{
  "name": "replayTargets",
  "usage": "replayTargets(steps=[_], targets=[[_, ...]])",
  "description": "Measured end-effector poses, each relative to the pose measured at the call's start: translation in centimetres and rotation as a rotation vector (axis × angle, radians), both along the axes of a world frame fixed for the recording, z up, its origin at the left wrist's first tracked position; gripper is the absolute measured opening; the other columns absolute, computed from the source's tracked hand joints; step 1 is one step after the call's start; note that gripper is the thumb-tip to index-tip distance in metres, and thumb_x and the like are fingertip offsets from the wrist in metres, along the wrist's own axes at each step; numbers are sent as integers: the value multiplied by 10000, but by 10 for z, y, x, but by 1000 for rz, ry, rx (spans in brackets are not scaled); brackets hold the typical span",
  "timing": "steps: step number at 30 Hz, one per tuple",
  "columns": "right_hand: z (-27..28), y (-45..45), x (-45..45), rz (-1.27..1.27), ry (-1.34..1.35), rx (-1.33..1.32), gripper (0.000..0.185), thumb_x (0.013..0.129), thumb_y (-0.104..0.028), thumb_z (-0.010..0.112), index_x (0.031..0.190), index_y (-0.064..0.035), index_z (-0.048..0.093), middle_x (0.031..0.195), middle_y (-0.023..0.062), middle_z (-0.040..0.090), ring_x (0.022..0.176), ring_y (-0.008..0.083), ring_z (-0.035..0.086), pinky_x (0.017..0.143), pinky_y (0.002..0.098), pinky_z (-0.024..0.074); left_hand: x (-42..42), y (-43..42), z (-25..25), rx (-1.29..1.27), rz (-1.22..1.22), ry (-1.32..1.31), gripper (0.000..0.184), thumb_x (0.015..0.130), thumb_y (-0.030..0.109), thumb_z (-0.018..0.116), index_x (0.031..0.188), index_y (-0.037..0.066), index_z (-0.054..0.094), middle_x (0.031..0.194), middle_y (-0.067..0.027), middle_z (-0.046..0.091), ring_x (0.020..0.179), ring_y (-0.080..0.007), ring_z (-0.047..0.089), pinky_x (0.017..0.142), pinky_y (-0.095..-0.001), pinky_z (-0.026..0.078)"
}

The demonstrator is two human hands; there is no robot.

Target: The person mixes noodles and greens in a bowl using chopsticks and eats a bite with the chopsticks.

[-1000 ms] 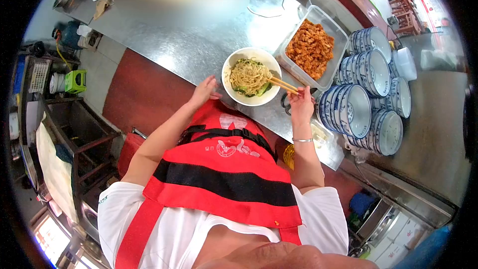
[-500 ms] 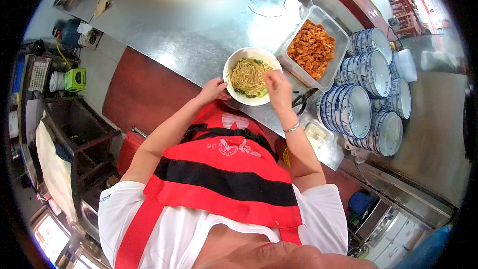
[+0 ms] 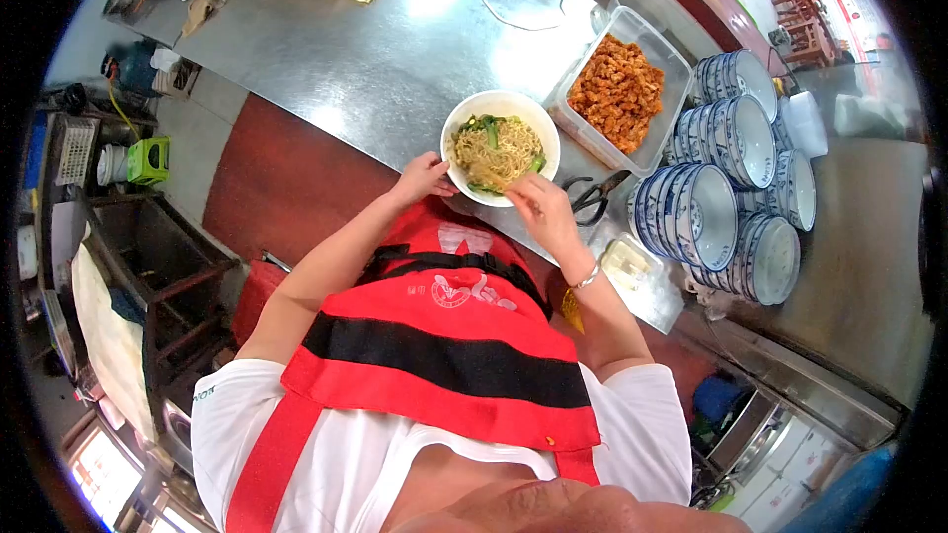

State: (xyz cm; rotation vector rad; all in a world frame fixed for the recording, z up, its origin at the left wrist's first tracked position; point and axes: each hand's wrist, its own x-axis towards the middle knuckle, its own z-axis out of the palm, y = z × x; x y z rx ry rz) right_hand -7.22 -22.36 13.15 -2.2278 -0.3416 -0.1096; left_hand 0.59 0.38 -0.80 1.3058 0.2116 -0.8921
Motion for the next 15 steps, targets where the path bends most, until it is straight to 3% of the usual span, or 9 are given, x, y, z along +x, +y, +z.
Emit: replayTargets(steps=[6, 9, 11, 15], targets=[[17, -40, -3, -298, 36, 78, 62, 804, -53, 612, 828, 3, 606, 765, 103, 576, 632, 196, 571, 573, 287, 451, 0, -1, -9, 12, -21, 0, 273, 935, 164, 413, 1100, -53, 392, 956, -215, 574, 756, -325, 651, 646, -399, 569], [13, -61, -4, -433, 13, 285, 91, 854, -74, 572, 815, 1, 607, 771, 59, 585, 632, 132, 555, 574, 262, 450, 0, -2, -6, 3, -20, -4, 265, 936, 159, 408, 1098, -51, 394, 953, -211, 577, 761, -323, 650, 648, -397, 568], [10, -61, -6, -627, 156, 513, 150, 891, -97, 536, 801, 4, 601, 788, 28, 581, 638, 100, 541, 577, 243, 459, 1, -2, -4, 10, -28, 2, 265, 937, 161, 407, 1099, -48, 396, 955, -207, 577, 763, -321, 650, 649, -395, 567], [-81, -65, -14, -714, 252, 746, 278, 921, -242, 501, 885, 22, 578, 783, 77, 592, 640, 135, 572, 565, 227, 492, 0, -2, -1, 26, -37, -27, 263, 940, 168, 404, 1101, -40, 401, 959, -199, 579, 767, -317, 650, 650, -389, 563]])
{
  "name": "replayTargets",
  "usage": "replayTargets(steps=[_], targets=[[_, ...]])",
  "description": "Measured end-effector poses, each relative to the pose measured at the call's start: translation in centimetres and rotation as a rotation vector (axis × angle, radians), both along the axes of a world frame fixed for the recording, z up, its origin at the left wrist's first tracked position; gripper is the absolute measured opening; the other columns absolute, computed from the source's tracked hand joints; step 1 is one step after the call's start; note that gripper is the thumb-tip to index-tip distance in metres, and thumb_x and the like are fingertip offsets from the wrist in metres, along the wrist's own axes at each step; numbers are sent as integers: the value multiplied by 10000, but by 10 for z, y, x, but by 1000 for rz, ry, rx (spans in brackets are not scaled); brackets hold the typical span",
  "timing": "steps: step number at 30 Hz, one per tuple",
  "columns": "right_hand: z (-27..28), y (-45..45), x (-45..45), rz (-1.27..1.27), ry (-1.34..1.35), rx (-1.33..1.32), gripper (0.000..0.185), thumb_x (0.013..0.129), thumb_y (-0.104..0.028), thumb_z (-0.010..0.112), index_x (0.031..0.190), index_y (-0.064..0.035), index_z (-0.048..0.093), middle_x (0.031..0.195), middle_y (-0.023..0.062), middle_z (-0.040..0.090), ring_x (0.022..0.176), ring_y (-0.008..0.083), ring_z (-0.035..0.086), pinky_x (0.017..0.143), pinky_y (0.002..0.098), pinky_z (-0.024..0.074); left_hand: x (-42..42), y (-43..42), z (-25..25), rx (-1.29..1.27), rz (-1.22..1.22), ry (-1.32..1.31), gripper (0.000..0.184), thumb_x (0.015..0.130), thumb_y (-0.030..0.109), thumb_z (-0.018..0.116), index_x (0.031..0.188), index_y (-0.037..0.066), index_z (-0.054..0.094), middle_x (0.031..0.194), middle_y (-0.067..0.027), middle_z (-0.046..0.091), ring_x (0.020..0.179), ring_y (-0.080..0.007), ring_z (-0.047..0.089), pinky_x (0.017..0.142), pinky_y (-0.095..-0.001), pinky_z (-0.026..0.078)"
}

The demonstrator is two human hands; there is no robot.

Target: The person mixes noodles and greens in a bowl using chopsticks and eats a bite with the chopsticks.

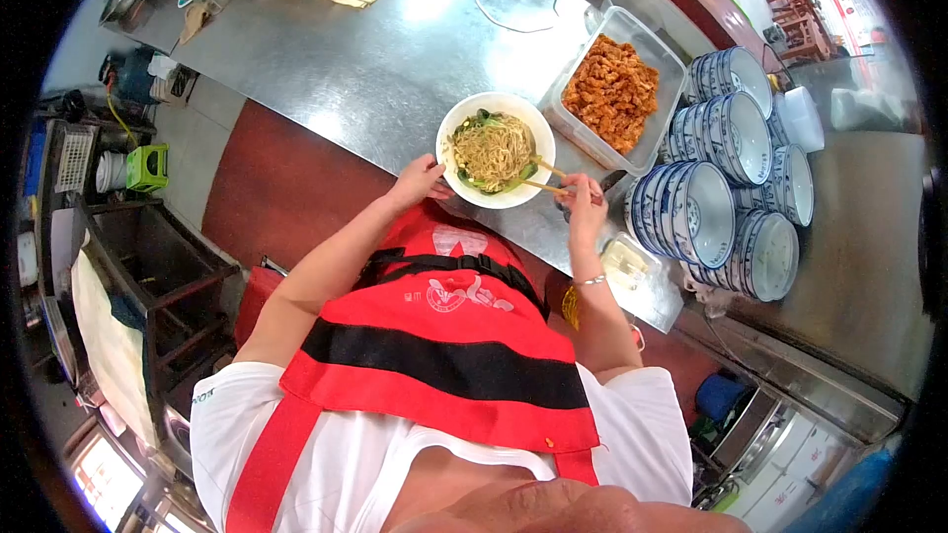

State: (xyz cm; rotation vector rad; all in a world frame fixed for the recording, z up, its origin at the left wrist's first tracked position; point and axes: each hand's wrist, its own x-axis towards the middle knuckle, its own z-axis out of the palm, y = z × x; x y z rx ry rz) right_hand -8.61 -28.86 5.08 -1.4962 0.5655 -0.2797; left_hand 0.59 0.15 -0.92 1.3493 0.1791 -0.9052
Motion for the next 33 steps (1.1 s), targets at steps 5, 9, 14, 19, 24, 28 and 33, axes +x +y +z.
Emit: replayTargets(steps=[5, 9, 14, 19, 24, 28, 33], targets=[[-39, 16, 0, -363, 111, 497, 347, 910, -321, 505, 800, 7, 534, 778, 130, 561, 700, 277, 596, 627, 390, 526, 1, 1, -3, -9, -9, -4, 261, 940, 169, 405, 1107, -32, 397, 963, -197, 579, 767, -315, 650, 649, -386, 562], [-46, 13, 2, -440, 140, 711, 358, 918, -316, 490, 777, 11, 523, 780, 135, 554, 721, 307, 586, 594, 381, 517, 2, 0, 0, 3, -15, -1, 264, 942, 171, 405, 1117, -25, 387, 987, -201, 574, 776, -314, 651, 649, -386, 563], [-36, -6, -3, -441, 137, 919, 330, 915, -320, 492, 804, -12, 536, 868, 151, 552, 815, 322, 570, 716, 407, 515, -3, 1, 5, -11, -10, -14, 279, 943, 178, 408, 1133, -25, 380, 1007, -202, 573, 783, -313, 651, 650, -387, 564], [22, 14, 22, -164, -77, 417, 277, 915, -248, 506, 810, 5, 547, 769, 76, 594, 703, 217, 612, 652, 324, 523, -1, 0, -2, -6, -26, 8, 289, 943, 181, 409, 1153, -16, 377, 1018, -198, 573, 787, -310, 652, 652, -384, 563], [81, 25, 25, 209, 10, -202, 239, 893, -187, 537, 817, 32, 598, 754, 75, 621, 656, 164, 588, 602, 267, 482, -2, 3, -3, -44, 0, 17, 294, 941, 194, 417, 1156, -5, 384, 1017, -188, 575, 786, -301, 652, 649, -380, 562], [112, 35, 30, 237, -22, -618, 160, 859, -111, 567, 798, 34, 590, 732, 99, 591, 606, 130, 521, 556, 261, 414, -4, 2, -2, -29, -2, 3, 295, 941, 198, 420, 1152, -5, 387, 1011, -185, 575, 778, -295, 653, 648, -382, 562], [63, 86, 57, 363, -234, -362, 83, 826, -69, 596, 817, 14, 590, 746, 109, 548, 602, 180, 514, 567, 264, 420, -2, 3, -4, 23, -24, -28, 247, 938, 196, 431, 1080, -4, 402, 968, -176, 572, 762, -288, 654, 632, -382, 561]])
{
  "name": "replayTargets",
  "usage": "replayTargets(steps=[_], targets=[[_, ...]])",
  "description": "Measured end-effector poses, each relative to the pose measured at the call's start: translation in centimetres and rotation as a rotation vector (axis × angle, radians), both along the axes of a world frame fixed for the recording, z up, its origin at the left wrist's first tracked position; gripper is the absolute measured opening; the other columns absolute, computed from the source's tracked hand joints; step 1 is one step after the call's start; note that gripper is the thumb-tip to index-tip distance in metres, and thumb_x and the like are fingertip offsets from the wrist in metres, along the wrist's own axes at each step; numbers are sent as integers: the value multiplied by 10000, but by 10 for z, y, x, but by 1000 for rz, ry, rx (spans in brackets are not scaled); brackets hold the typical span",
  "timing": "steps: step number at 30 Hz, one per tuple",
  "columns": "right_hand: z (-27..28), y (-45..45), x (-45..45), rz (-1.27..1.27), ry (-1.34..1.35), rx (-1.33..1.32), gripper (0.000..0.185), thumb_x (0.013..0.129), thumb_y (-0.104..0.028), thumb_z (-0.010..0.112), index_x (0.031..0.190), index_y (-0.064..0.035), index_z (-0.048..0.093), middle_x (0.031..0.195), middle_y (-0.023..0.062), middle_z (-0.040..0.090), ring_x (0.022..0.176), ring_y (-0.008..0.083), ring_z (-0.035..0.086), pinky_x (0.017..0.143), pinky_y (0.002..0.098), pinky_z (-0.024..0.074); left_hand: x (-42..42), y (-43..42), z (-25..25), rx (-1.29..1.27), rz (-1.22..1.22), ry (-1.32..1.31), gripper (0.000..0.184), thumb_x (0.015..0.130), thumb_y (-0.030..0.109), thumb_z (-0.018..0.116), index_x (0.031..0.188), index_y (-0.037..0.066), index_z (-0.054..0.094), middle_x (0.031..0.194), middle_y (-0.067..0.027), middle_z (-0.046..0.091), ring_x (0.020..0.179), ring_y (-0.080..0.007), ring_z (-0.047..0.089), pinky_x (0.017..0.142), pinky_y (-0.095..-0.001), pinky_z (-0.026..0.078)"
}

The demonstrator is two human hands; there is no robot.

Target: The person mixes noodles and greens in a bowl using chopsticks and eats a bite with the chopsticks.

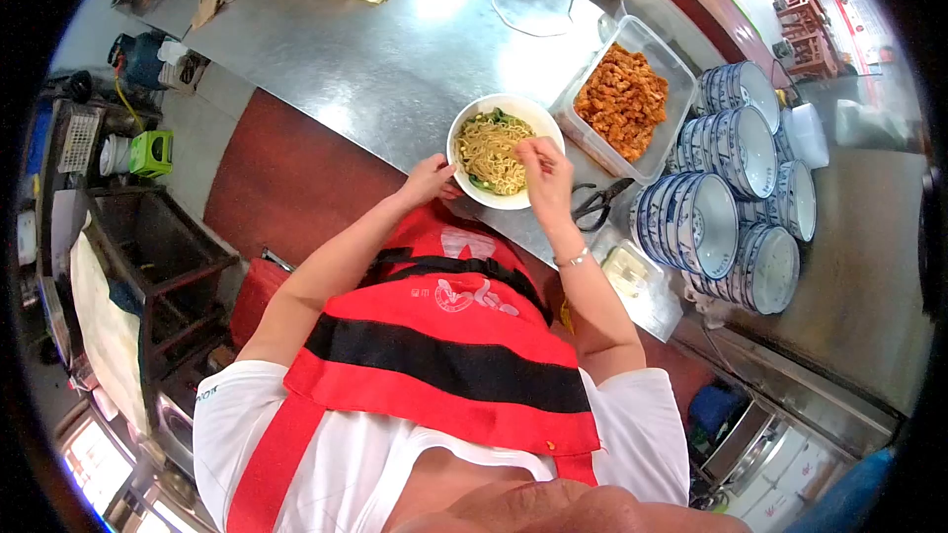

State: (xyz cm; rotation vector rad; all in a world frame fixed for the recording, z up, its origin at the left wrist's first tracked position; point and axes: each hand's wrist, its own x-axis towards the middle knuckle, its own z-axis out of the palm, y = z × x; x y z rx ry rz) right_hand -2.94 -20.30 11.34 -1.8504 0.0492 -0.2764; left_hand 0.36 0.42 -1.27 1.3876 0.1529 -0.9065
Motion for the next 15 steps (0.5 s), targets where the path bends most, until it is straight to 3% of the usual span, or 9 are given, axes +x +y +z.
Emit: replayTargets(steps=[1, 3, 5, 7, 8, 9, 11, 12, 15], targets=[[-10, 0, -1, 1, -2, 7, 83, 826, -69, 596, 817, 14, 590, 746, 109, 548, 602, 180, 514, 567, 264, 420, -1, 2, -2, 7, 1, -2, 247, 938, 196, 431, 1080, -4, 402, 968, -176, 572, 762, -288, 654, 632, -382, 561], [-21, -9, -1, -9, 44, -186, 120, 858, -75, 569, 856, 41, 601, 773, 56, 582, 678, 93, 539, 602, 213, 424, -2, 1, -5, -20, 7, -52, 231, 939, 194, 429, 1049, -8, 406, 950, -175, 567, 751, -290, 653, 625, -381, 560], [19, -14, -13, -37, 60, -208, 112, 851, -70, 577, 845, 39, 602, 765, 52, 586, 686, 101, 548, 623, 221, 436, -4, -1, -6, -41, 39, -18, 227, 941, 189, 423, 1047, -12, 409, 955, -174, 565, 744, -292, 653, 628, -383, 560], [43, -21, -19, -51, 84, -454, 104, 841, -70, 590, 828, 33, 602, 752, 55, 586, 684, 108, 553, 618, 227, 441, -2, -3, -9, -50, 53, 1, 220, 941, 180, 420, 1047, -13, 411, 958, -171, 563, 741, -287, 653, 629, -385, 561], [49, -21, -21, -23, 90, -392, 81, 818, -69, 596, 825, 11, 587, 753, 130, 557, 640, 234, 553, 592, 295, 442, -2, -3, -9, -53, 56, 4, 220, 941, 180, 420, 1047, -13, 411, 958, -171, 563, 741, -287, 653, 629, -385, 561], [45, -19, -24, -22, 91, -393, 81, 818, -69, 596, 825, 11, 587, 753, 130, 557, 640, 234, 553, 592, 295, 442, -1, -3, -7, -6, 27, -34, 220, 940, 176, 419, 1048, -15, 410, 961, -170, 564, 742, -285, 654, 627, -382, 562], [33, -9, -27, 194, 120, -98, 98, 814, -81, 605, 836, 13, 592, 764, 130, 565, 654, 256, 555, 609, 292, 450, 0, -4, -1, 41, -3, -74, 220, 939, 173, 418, 1049, -17, 410, 963, -169, 564, 744, -283, 654, 626, -379, 563], [34, -4, -26, 290, 123, -248, 99, 812, -82, 611, 841, 11, 597, 779, 133, 574, 669, 262, 563, 604, 297, 455, 0, -4, 0, 31, 7, -63, 219, 938, 172, 419, 1046, -18, 411, 957, -169, 566, 744, -280, 655, 622, -373, 563], [17, -6, -21, 239, 110, -332, 97, 811, -84, 616, 845, 6, 602, 786, 133, 585, 672, 262, 578, 602, 299, 460, -1, -1, 1, 4, 2, -47, 221, 937, 175, 425, 1041, -20, 413, 941, -166, 570, 742, -278, 655, 612, -364, 563]])
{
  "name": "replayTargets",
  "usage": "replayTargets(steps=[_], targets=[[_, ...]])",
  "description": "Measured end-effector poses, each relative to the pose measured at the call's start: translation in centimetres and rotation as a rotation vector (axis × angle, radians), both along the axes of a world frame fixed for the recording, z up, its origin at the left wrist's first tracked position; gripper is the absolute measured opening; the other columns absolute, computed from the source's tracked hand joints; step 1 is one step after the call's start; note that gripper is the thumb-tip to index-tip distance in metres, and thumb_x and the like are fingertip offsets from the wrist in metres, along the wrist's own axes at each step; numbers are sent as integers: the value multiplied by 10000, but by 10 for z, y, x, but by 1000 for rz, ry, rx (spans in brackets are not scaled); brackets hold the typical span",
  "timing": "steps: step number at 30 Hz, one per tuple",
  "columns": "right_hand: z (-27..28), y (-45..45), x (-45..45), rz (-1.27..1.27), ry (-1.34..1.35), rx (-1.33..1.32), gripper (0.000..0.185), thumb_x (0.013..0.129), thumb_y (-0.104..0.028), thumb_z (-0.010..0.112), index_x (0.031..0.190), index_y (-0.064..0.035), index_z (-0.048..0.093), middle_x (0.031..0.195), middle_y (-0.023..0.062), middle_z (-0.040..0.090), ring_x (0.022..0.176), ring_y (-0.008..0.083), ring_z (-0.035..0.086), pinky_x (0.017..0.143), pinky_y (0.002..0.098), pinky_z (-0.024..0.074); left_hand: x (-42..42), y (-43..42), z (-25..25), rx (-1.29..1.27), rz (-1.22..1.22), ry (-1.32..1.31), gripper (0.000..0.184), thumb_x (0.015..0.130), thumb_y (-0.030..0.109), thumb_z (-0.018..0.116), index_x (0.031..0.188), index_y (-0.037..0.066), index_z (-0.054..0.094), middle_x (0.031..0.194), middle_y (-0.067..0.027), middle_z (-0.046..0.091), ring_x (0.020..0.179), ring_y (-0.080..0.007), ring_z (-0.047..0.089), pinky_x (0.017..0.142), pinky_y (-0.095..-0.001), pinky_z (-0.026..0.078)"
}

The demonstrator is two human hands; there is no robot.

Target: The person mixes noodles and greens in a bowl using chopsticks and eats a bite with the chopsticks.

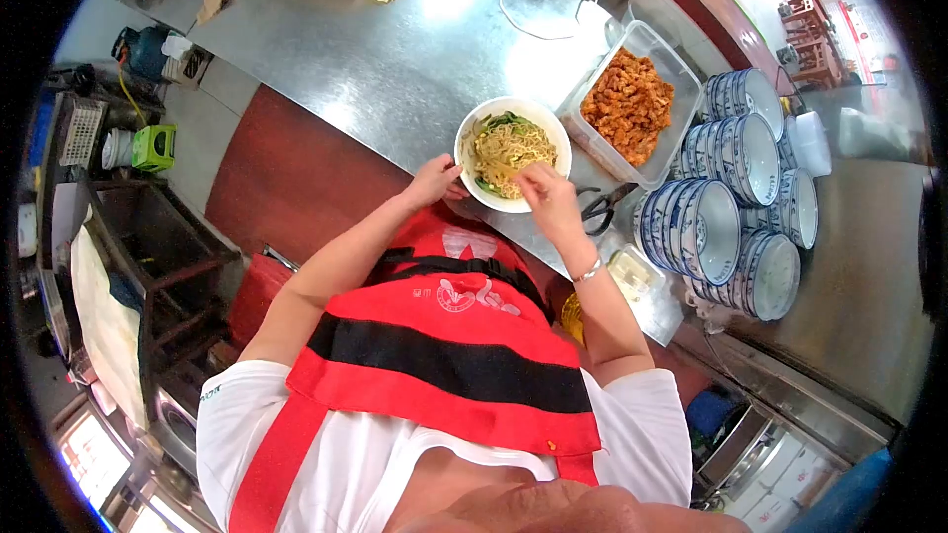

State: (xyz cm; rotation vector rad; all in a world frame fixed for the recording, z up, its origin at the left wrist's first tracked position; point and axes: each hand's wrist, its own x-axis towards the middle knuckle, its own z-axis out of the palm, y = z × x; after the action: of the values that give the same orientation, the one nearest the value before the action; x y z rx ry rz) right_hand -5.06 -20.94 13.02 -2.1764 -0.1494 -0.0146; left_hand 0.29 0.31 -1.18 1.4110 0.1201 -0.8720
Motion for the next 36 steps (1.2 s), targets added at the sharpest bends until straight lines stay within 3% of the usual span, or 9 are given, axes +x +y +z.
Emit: replayTargets(steps=[10, 14, 20, 23, 25, 30, 32, 34, 36], targets=[[-4, 12, 18, 57, -189, -78, 67, 808, -54, 614, 817, 3, 579, 760, 122, 572, 630, 235, 573, 568, 314, 448, 1, 1, 4, 31, -6, -76, 234, 932, 194, 442, 1016, -24, 421, 912, -155, 578, 742, -287, 659, 579, -363, 556], [2, -7, 19, -215, -94, 28, 75, 820, -50, 608, 819, 19, 577, 772, 118, 583, 667, 202, 572, 603, 284, 445, -1, 1, 15, 157, -105, -272, 241, 929, 199, 455, 1018, -22, 423, 917, -158, 579, 742, -288, 659, 572, -365, 555], [-27, -5, 30, -275, -129, 40, 70, 819, -52, 592, 821, 17, 582, 779, 129, 574, 643, 204, 551, 593, 279, 437, 2, 4, 11, 125, -74, -251, 248, 925, 192, 458, 1037, -27, 422, 946, -169, 581, 734, -292, 657, 568, -364, 554], [6, -6, 19, -271, -102, 62, 68, 815, -56, 591, 820, 12, 586, 767, 122, 567, 631, 212, 545, 587, 282, 440, 0, 0, 25, 219, -110, -240, 244, 923, 189, 461, 1022, -32, 436, 938, -168, 583, 729, -288, 658, 570, -363, 553], [5, -1, 15, -232, -95, 168, 57, 812, -47, 594, 818, 9, 587, 766, 122, 566, 632, 220, 553, 582, 288, 444, -1, 0, 0, 2, 17, -37, 253, 922, 195, 465, 1029, -32, 437, 954, -167, 580, 733, -282, 659, 571, -358, 551], [-13, 9, 20, -82, -149, 25, 45, 808, -35, 606, 825, 6, 603, 760, 112, 568, 628, 166, 561, 581, 278, 446, 1, 4, 7, 130, -85, -188, 238, 926, 190, 454, 1033, -20, 423, 957, -167, 571, 735, -289, 657, 580, -354, 552], [-18, -12, 21, -281, -111, 171, 46, 808, -33, 606, 830, 7, 602, 767, 114, 571, 626, 201, 569, 585, 277, 450, 3, 3, 12, 200, -147, -265, 236, 925, 192, 455, 1032, -15, 424, 952, -167, 571, 735, -289, 657, 579, -349, 552], [-3, -24, 22, -309, -39, 159, 60, 807, -44, 607, 835, 7, 593, 772, 116, 573, 635, 236, 570, 590, 275, 449, -1, 0, 5, -47, 30, -8, 232, 926, 195, 454, 1020, -16, 435, 948, -167, 574, 736, -287, 656, 584, -348, 552], [8, -27, 27, -294, -185, -35, 68, 811, -55, 603, 845, 1, 589, 779, 112, 577, 652, 240, 575, 597, 279, 450, -2, 0, 0, -31, 21, -10, 236, 927, 196, 452, 1028, -16, 431, 957, -167, 571, 739, -287, 656, 587, -351, 553]])
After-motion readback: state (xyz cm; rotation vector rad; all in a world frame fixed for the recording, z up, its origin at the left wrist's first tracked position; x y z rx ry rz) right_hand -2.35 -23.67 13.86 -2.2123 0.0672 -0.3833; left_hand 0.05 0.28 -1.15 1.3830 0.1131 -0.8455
